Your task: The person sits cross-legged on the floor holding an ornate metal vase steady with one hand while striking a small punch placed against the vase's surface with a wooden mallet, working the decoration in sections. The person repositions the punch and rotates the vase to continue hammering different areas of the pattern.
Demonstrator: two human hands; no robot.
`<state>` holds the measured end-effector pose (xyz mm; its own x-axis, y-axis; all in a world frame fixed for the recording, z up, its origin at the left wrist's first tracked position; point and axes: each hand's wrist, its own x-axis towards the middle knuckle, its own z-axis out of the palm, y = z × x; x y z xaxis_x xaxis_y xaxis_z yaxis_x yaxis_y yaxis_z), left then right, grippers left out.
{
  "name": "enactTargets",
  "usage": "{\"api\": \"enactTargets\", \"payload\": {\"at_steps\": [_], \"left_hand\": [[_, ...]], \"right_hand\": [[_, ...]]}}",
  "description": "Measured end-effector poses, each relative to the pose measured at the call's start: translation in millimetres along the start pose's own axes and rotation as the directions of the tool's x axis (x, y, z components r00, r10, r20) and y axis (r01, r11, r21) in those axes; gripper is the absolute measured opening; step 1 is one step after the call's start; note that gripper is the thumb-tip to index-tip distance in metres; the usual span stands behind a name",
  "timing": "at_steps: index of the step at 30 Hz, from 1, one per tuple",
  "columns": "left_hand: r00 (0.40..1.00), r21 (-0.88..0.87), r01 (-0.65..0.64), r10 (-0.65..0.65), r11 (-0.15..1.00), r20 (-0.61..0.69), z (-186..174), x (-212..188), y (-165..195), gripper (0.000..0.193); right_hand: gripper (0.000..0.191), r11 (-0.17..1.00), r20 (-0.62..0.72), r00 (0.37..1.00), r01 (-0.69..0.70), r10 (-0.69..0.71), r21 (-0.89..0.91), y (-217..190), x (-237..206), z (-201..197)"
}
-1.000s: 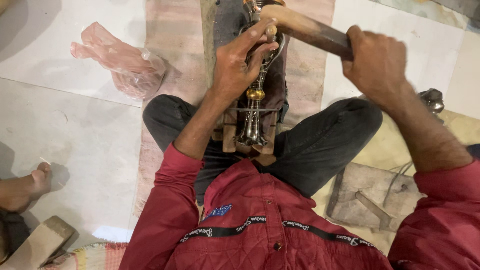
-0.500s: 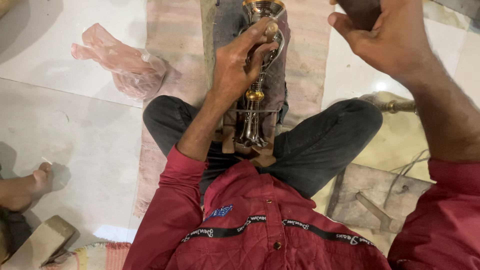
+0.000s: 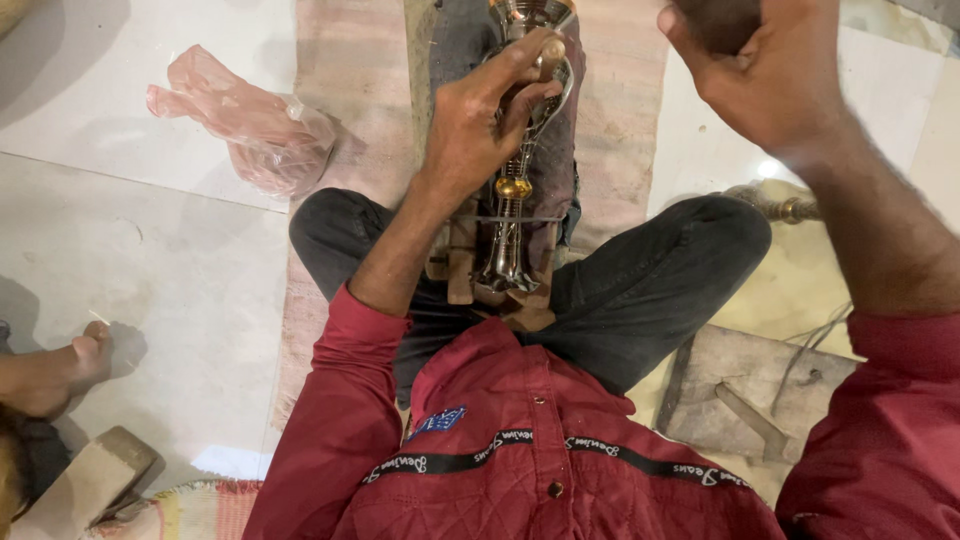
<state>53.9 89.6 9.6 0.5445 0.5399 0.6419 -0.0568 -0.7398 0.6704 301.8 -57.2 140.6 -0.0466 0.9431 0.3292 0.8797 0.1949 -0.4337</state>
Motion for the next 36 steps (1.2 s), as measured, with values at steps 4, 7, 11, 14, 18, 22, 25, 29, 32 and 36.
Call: {"api": "enactTargets", "payload": {"at_steps": [4, 7, 11, 14, 18, 22, 25, 29, 32, 36], "left_hand": [[0.999, 0.012, 0.019, -0.020, 1.000, 0.039, -1, 0, -5, 0.060], [0.999, -0.008, -0.019, 0.019, 1.000, 0.045, -1, 0, -8, 0.059], [0.989, 0.070, 0.054, -0.063, 0.996, 0.132, -1, 3, -12, 0.048], [0.993, -0.024, -0.100, 0.102, 0.995, 0.057, -4, 5, -11, 0.052], [0.993, -0.009, -0.045, 0.046, 0.999, 0.112, -7, 9, -10, 0.046], [0.990, -0.012, -0.042, 0.043, 0.999, 0.131, -8, 14, -12, 0.041], [0.987, -0.062, -0.060, 0.069, 0.996, 0.144, -13, 15, -12, 0.046], [0.970, 0.008, 0.017, -0.018, 1.000, 0.241, -16, 22, -9, 0.045], [0.979, -0.117, -0.114, 0.132, 0.987, 0.157, -19, 25, -4, 0.054], [0.973, -0.092, -0.096, 0.113, 0.991, 0.200, -23, 31, -1, 0.053]], "right_hand": [[0.041, 0.837, 0.021, 0.987, 0.148, -0.161, -0.526, 0, 0, 0], [0.029, 0.944, -0.028, 0.996, 0.069, -0.082, -0.324, -3, 1, 0], [0.033, 0.898, -0.048, 0.991, 0.090, -0.122, -0.431, -10, 3, -1], [0.039, 0.863, -0.050, 0.992, 0.079, -0.119, -0.499, -19, 6, -2], [0.046, 0.858, -0.052, 0.992, 0.074, -0.116, -0.508, -31, 10, -4], [0.042, 0.851, -0.060, 0.993, 0.059, -0.105, -0.522, -41, 15, -5], [0.039, 0.847, -0.069, 0.993, 0.045, -0.096, -0.529, -45, 17, -5], [0.038, 0.844, -0.072, 0.992, 0.051, -0.105, -0.534, -45, 18, -3], [0.023, 0.980, -0.092, 0.976, -0.197, 0.195, -0.012, -41, 16, 1], [0.044, 0.798, -0.084, 0.982, 0.084, -0.167, -0.597, -31, 12, 6]]}}
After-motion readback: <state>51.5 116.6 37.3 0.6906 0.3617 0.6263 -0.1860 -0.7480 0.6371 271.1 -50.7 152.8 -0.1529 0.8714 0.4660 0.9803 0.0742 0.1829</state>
